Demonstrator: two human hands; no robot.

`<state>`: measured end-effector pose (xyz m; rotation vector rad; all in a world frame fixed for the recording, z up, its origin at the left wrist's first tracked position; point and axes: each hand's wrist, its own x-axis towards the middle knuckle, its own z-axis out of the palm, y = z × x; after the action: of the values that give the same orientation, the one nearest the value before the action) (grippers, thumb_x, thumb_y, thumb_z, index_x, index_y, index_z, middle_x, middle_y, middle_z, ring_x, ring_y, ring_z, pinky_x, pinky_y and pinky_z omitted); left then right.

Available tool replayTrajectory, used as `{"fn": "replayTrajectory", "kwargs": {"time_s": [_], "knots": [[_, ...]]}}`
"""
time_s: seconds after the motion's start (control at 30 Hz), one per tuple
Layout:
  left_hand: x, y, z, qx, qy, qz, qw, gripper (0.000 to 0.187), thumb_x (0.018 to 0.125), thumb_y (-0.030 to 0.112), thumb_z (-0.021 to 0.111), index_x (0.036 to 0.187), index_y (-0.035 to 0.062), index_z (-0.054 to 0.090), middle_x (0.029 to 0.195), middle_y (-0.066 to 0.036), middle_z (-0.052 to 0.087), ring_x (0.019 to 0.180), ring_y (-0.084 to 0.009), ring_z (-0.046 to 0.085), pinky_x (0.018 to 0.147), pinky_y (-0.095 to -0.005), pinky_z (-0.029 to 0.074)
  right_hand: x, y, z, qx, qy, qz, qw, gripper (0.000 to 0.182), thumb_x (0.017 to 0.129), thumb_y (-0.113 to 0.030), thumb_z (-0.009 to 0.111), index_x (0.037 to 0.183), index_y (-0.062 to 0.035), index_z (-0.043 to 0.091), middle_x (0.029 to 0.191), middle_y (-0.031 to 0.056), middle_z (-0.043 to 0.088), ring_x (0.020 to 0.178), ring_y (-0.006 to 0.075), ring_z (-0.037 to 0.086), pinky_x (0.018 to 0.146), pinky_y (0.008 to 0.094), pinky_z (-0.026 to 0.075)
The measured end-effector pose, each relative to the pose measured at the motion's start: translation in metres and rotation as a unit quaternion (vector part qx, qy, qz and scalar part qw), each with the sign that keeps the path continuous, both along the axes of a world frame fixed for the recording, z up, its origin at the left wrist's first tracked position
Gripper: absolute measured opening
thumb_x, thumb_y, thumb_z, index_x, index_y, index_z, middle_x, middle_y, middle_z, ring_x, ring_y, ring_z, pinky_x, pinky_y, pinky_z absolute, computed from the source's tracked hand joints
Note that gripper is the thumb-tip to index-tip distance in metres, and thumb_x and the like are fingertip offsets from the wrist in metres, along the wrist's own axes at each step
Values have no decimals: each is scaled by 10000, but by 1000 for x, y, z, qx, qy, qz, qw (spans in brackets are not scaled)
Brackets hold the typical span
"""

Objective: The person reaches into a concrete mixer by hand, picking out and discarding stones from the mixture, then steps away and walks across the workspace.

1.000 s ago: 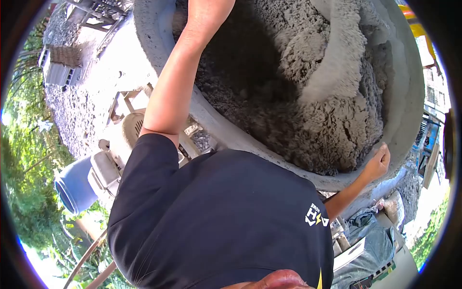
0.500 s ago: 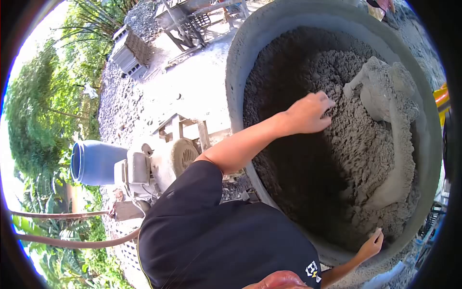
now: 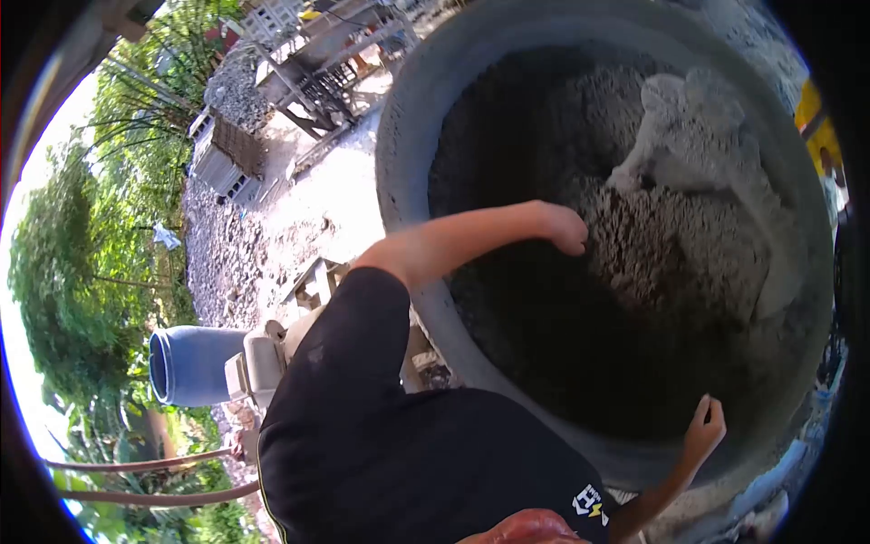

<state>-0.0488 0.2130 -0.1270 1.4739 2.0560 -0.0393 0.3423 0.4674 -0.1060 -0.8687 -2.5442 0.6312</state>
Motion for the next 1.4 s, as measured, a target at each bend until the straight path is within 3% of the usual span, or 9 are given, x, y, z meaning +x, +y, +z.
{"fn": "replayTrajectory", "kwargs": {"time_s": [0.1,0.33,0.47,0.63,0.83,0.93,1.0,1.03,1.4], "knots": [[14,19,-57,-181,-10,-15,983,437,852,316,490,1110,-1,645,1129,-190,629,1083,-356,571,904,-454,452,9,5,-6,-25,-9,-14,1000,239,938,-177,565,888,55,591,659,111,526,590,158,457,568,318,407],[73,8,-178,-299,-234,-31,924,514,829,307,512,1225,-13,576,1235,-210,575,1169,-340,530,961,-441,425,-7,-5,-1,-73,-80,-28,994,225,921,-167,579,852,47,591,676,162,549,589,234,505,592,357,429],[114,11,-212,-313,-214,-193,905,564,817,304,528,1275,-27,521,1344,-224,486,1229,-331,486,1002,-425,409,-3,3,-11,-65,-106,-19,992,221,920,-170,577,871,45,597,704,185,543,608,259,507,618,359,435],[52,-4,-214,-158,-208,-89,961,467,779,226,537,1180,-4,597,1173,-214,611,1105,-340,575,930,-421,452,2,2,-8,-56,-115,-47,991,268,927,-230,591,899,36,592,666,116,495,626,128,437,612,301,415],[54,-19,-238,-247,-245,-61,935,474,765,294,515,1151,46,635,1096,-182,657,1071,-319,601,877,-420,458,4,6,-7,-93,-134,-73,984,285,923,-257,603,907,27,610,639,48,483,624,92,441,591,259,394],[113,-12,-184,-305,-164,-32,938,536,769,319,510,1213,32,593,1205,-187,605,1151,-300,553,945,-433,430,6,7,-6,-90,-130,-72,985,280,920,-255,605,908,24,613,636,54,494,620,101,449,593,272,405],[128,-9,-240,-316,-114,-87,938,549,762,327,514,1223,39,591,1218,-193,597,1168,-303,544,944,-444,434,6,6,-6,-98,-138,-62,984,277,919,-252,605,910,24,612,640,64,511,618,108,454,599,284,417],[132,-6,-260,-327,-57,-137,933,562,756,336,518,1233,46,588,1230,-199,588,1185,-306,535,942,-454,439,6,6,-8,-98,-125,-62,985,260,894,-249,618,893,11,627,637,150,532,573,204,503,596,334,432],[141,-14,-276,-316,38,-208,925,457,783,362,593,1156,108,658,1159,-83,652,1036,-258,639,816,-450,540,-8,-12,-17,-92,-208,42,973,233,879,-212,604,864,18,633,765,220,616,724,380,605,660,401,464]]}}
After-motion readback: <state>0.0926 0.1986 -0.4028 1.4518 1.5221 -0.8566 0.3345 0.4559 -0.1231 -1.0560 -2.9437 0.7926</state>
